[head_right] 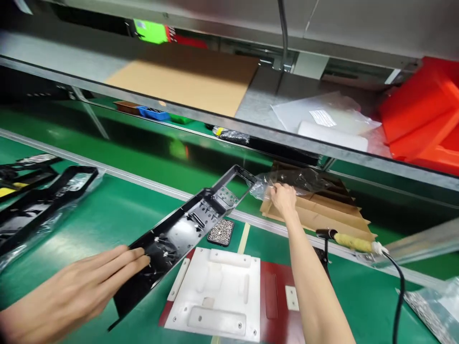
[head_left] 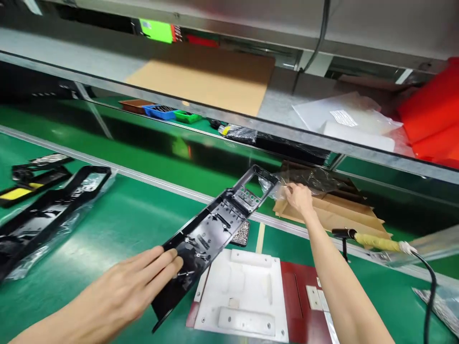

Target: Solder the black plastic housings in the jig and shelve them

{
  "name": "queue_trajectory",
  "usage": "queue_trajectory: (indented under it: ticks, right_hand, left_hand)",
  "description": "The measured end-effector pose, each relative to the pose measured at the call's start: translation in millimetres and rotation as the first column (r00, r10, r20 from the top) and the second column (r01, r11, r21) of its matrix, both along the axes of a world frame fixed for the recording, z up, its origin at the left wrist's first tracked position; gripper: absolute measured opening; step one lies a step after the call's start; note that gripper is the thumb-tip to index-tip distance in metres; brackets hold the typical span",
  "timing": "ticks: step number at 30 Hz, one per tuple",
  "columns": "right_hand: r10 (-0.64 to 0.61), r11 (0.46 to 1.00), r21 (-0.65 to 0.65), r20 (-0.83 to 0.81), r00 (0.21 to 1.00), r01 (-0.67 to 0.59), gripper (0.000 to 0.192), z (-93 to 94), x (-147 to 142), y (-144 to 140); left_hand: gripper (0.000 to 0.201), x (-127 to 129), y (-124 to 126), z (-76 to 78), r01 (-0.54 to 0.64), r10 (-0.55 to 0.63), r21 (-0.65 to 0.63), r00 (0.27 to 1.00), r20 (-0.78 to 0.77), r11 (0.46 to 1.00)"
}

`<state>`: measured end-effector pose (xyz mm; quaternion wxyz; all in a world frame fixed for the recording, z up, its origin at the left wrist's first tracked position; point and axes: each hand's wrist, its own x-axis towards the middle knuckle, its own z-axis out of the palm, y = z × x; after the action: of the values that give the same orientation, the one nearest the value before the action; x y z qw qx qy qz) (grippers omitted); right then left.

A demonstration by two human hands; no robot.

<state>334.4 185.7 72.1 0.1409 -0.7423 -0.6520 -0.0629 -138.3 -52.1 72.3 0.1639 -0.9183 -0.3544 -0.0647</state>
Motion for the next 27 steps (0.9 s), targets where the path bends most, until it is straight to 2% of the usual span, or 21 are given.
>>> queue_trajectory:
  ticks: [3, 6, 8, 12, 16, 21, 23, 24, 25, 26, 27]
  right_hand:
    - [-0.048, 0.998, 0.033, -0.030, 0.998, 0.049, 0.039, -3.8, 6.8, 7.5]
    - [-0.084, 0.992, 0.096, -0.042, 0.996, 0.087, 0.033, -7.5, 8.3, 9.7]
    - [-0.094, 0.983, 0.154, -0.050, 0.994, 0.101, 0.031, -7.9, 8.1, 7.6]
    - [-0.086, 0.954, 0.280, -0.089, 0.992, 0.108, 0.042, -4.1, 2.2, -9.3]
    - [-0.013, 0.927, 0.369, -0.132, 0.991, 0.062, 0.041, 0.9, -11.6, -52.0]
    - [0.113, 0.885, 0.466, -0.170, 0.979, -0.021, 0.035, 5.7, -37.4, -141.7]
    - [0.282, 0.806, 0.583, -0.219, 0.934, -0.107, 0.036, 2.6, -54.7, -181.0]
    - [0.379, 0.750, 0.640, -0.211, 0.901, -0.166, 0.043, -0.5, -65.4, -199.4]
    - [0.508, 0.686, 0.670, -0.164, 0.846, -0.283, 0.050, -4.5, -77.1, -216.3]
    - [0.674, 0.599, 0.645, -0.087, 0.733, -0.475, 0.053, -8.9, -89.5, -231.6]
    - [0.756, 0.534, 0.615, -0.040, 0.653, -0.581, 0.051, -13.5, -102.0, -245.4]
  left_hand:
    - [0.072, 13.9, 2.1, 17.9, 0.023, -0.022, 0.005, 0.998, -0.061, 1.000]
    - [0.077, 20.8, 1.0, 27.5, 0.032, -0.032, -0.006, 0.995, -0.095, 0.999]
    - [0.069, 22.9, 0.2, 28.8, 0.034, -0.032, 0.019, 0.996, -0.087, 0.999]
    - [0.052, 28.0, 1.2, 30.3, 0.051, -0.045, 0.068, 0.996, -0.080, 0.996]
    - [0.052, 31.9, 3.4, 33.9, 0.033, -0.025, 0.072, 0.993, -0.113, 0.997]
    - [0.050, 33.2, 9.8, 29.0, 0.069, -0.063, 0.063, 0.994, -0.092, 0.996]
    - [0.049, 36.2, 13.8, 25.7, 0.065, -0.059, 0.063, 0.994, -0.088, 0.996]
    - [0.050, 38.8, 16.2, 24.8, 0.052, -0.046, 0.063, 0.995, -0.092, 0.997]
    - [0.051, 42.3, 19.2, 24.6, 0.038, -0.032, 0.060, 0.995, -0.096, 0.997]
    - [0.053, 46.7, 22.8, 25.4, 0.029, -0.024, 0.049, 0.995, -0.100, 0.998]
    - [0.054, 51.8, 27.4, 27.0, 0.027, -0.024, 0.030, 0.994, -0.106, 0.999]
